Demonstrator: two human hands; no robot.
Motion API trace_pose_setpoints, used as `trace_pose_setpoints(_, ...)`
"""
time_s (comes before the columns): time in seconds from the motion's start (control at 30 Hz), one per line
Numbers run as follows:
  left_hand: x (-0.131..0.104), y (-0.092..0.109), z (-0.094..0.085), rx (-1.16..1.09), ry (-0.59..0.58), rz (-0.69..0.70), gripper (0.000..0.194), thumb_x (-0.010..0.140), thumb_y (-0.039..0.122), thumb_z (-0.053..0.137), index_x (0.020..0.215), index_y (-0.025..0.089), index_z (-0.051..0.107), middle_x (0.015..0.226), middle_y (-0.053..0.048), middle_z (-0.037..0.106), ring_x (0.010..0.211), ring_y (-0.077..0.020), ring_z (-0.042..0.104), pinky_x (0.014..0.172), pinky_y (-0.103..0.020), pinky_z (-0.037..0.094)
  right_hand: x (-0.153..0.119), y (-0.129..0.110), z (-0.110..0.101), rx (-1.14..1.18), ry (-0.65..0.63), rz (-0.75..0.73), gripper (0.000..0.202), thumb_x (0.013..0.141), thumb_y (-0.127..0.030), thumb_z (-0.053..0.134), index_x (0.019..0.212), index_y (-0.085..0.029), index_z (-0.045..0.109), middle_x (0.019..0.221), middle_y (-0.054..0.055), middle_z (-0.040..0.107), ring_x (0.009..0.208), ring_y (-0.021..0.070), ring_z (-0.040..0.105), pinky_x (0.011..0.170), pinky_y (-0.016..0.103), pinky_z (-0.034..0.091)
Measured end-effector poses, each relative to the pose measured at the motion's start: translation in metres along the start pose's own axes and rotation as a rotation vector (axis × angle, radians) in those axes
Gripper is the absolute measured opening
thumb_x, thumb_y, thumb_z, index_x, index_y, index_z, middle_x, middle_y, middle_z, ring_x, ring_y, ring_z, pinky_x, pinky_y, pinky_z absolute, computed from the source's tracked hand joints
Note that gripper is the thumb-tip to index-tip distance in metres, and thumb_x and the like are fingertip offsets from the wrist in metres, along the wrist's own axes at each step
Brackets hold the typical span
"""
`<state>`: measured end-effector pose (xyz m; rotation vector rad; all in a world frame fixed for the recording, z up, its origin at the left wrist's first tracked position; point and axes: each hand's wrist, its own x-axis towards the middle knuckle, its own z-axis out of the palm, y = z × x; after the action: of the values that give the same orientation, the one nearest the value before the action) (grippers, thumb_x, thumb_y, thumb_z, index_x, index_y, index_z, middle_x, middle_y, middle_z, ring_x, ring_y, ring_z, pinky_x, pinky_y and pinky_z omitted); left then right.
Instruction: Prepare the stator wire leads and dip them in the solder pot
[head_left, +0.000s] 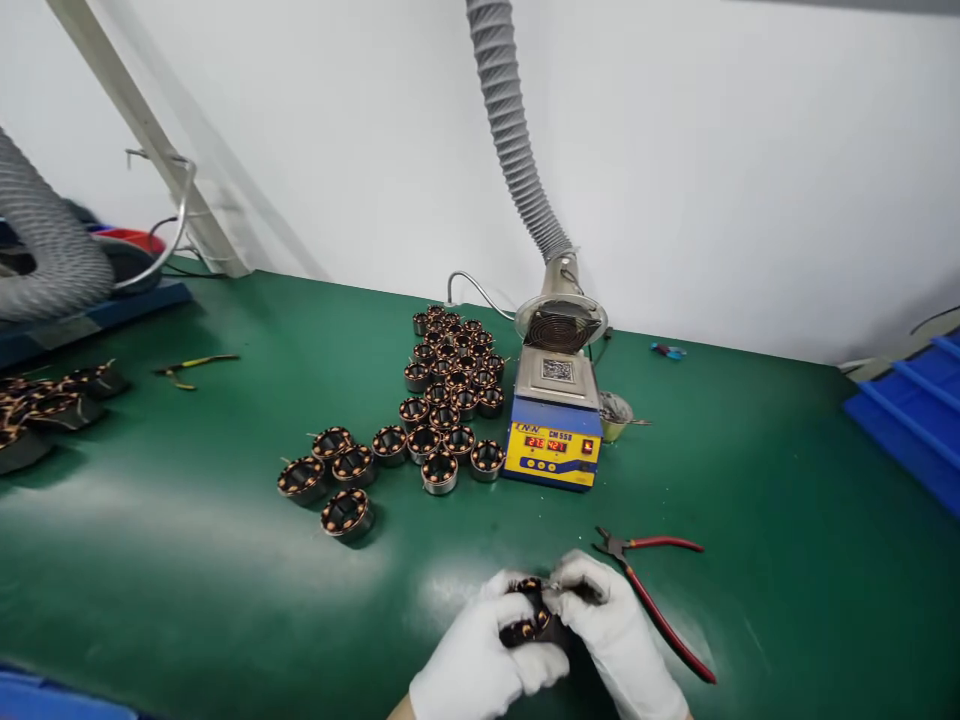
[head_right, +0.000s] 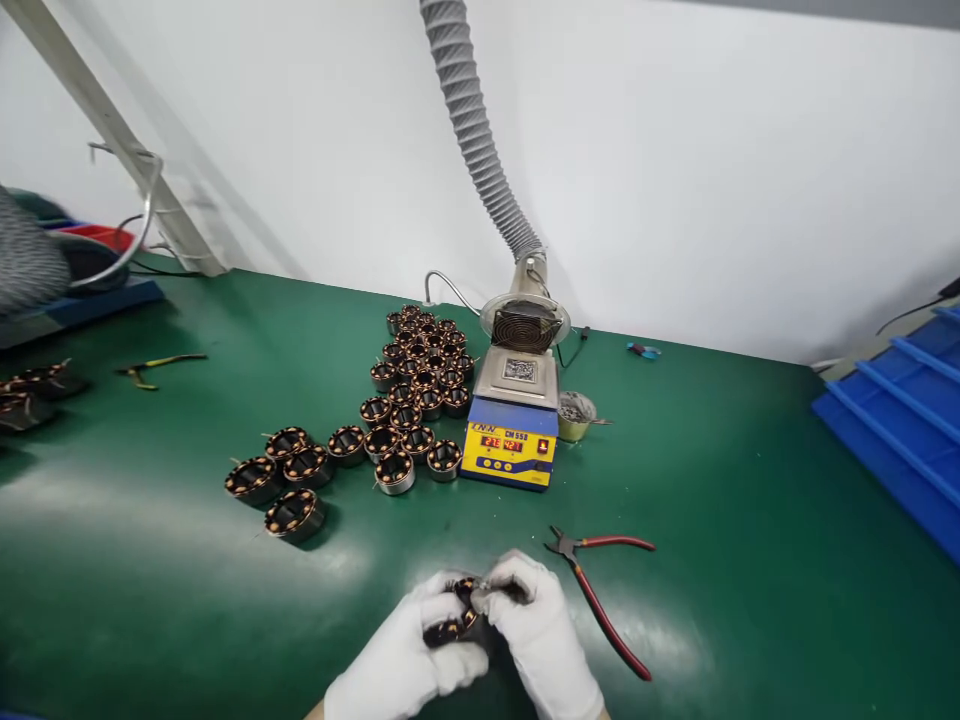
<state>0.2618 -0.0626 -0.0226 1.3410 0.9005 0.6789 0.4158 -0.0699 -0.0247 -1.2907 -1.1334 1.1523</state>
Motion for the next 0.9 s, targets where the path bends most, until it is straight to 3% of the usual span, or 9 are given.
trace_pose_setpoints(0.1, -0.003, 0.003, 0.000, -0.239, -0.134, -0.068, 0.015, 0.056, 0.029, 0.065, 0.059, 0.017, 0.056, 0.068, -0.002, 0.051, 0.055, -0.0181, 0.050, 0.048, -0.027, 0.040, -0.001, -0.025, -0.024, 0.114, 0.280, -0.051, 0.013, 0.061, -0.026, 0.077, 0.058, -0.022, 0.065, 0.062, 0.001, 0.059, 0.058, 0.0154, 0.051, 0.053, 0.027, 0.041)
trace_pose_setpoints(0.17, -0.001, 0.012, -0.008, -0.182, -0.132, -0.034, 0.015, 0.058, 0.030, 0.065, 0.059, 0.017, 0.057, 0.067, -0.002, 0.052, 0.058, -0.0191, 0.051, 0.050, -0.027, 0.041, -0.001, -0.034, -0.035, 0.332, 0.478, -0.047, 0.017, 0.059, -0.032, 0.080, 0.066, -0.023, 0.067, 0.062, -0.001, 0.061, 0.052, 0.0126, 0.049, 0.049, 0.025, 0.040)
trace_pose_setpoints(0.27, 0.014, 0.029, -0.026, 0.060, -0.103, 0.042, 0.014, 0.063, 0.030, 0.068, 0.061, 0.019, 0.061, 0.096, -0.006, 0.058, 0.087, -0.0241, 0.055, 0.074, -0.030, 0.045, 0.000, -0.027, -0.027, 0.484, 0.256, 0.139, 0.030, 0.058, -0.030, 0.082, 0.082, -0.020, 0.068, 0.074, 0.004, 0.066, 0.063, 0.0159, 0.057, 0.058, 0.028, 0.045)
trace_pose_setpoints(0.4, 0.050, 0.029, -0.041, 0.242, -0.261, 0.084, 0.015, 0.065, 0.034, 0.065, 0.066, 0.019, 0.064, 0.123, -0.009, 0.050, 0.115, -0.0296, 0.042, 0.095, -0.036, 0.036, 0.004, 0.004, 0.017, 0.794, -0.156, 0.371, 0.041, 0.063, -0.034, 0.079, 0.099, -0.019, 0.065, 0.097, 0.009, 0.067, 0.088, 0.0221, 0.060, 0.081, 0.037, 0.044)
trace_pose_setpoints(0.47, 0.062, 0.015, -0.042, 0.283, -0.168, 0.119, 0.026, 0.063, 0.035, 0.067, 0.082, 0.017, 0.065, 0.126, -0.012, 0.048, 0.113, -0.0306, 0.044, 0.095, -0.039, 0.037, 0.008, 0.018, 0.031, 0.947, -0.169, 0.388, 0.034, 0.069, -0.037, 0.074, 0.096, -0.019, 0.066, 0.099, 0.008, 0.066, 0.091, 0.0213, 0.060, 0.085, 0.038, 0.043)
trace_pose_setpoints(0.53, 0.066, 0.001, -0.043, 0.341, -0.112, 0.198, 0.062, 0.055, 0.029, 0.077, 0.112, 0.016, 0.056, 0.131, -0.013, 0.043, 0.116, -0.0298, 0.042, 0.100, -0.039, 0.032, 0.012, 0.028, 0.035, 1.036, -0.153, 0.430, 0.033, 0.075, -0.041, 0.068, 0.100, -0.019, 0.065, 0.102, 0.007, 0.066, 0.094, 0.0213, 0.059, 0.087, 0.038, 0.042)
trace_pose_setpoints(0.6, 0.065, -0.006, -0.046, 0.353, -0.176, 0.259, 0.088, 0.048, 0.016, 0.083, 0.127, 0.021, 0.045, 0.131, -0.008, 0.044, 0.117, -0.0256, 0.042, 0.101, -0.032, 0.031, 0.013, 0.032, 0.033, 1.067, -0.158, 0.485, 0.034, 0.078, -0.041, 0.064, 0.103, -0.019, 0.064, 0.103, 0.008, 0.066, 0.097, 0.0222, 0.058, 0.087, 0.038, 0.043)
trace_pose_setpoints(0.7, 0.064, -0.005, -0.050, 0.346, -0.222, 0.303, 0.079, 0.050, 0.008, 0.086, 0.119, 0.028, 0.054, 0.117, 0.000, 0.056, 0.105, -0.0201, 0.052, 0.093, -0.023, 0.037, 0.013, 0.033, 0.029, 1.099, -0.182, 0.513, 0.031, 0.078, -0.038, 0.064, 0.103, -0.019, 0.064, 0.107, 0.008, 0.065, 0.100, 0.0224, 0.057, 0.087, 0.037, 0.042)
trace_pose_setpoints(0.9, 0.065, 0.003, -0.052, 0.436, -0.209, 0.371, 0.086, 0.046, 0.005, 0.084, 0.123, 0.024, 0.051, 0.120, -0.006, 0.054, 0.107, -0.0258, 0.050, 0.094, -0.029, 0.034, 0.015, 0.030, 0.031, 1.106, -0.231, 0.577, 0.035, 0.077, -0.043, 0.064, 0.103, -0.021, 0.064, 0.104, 0.005, 0.067, 0.099, 0.0224, 0.057, 0.087, 0.036, 0.042)
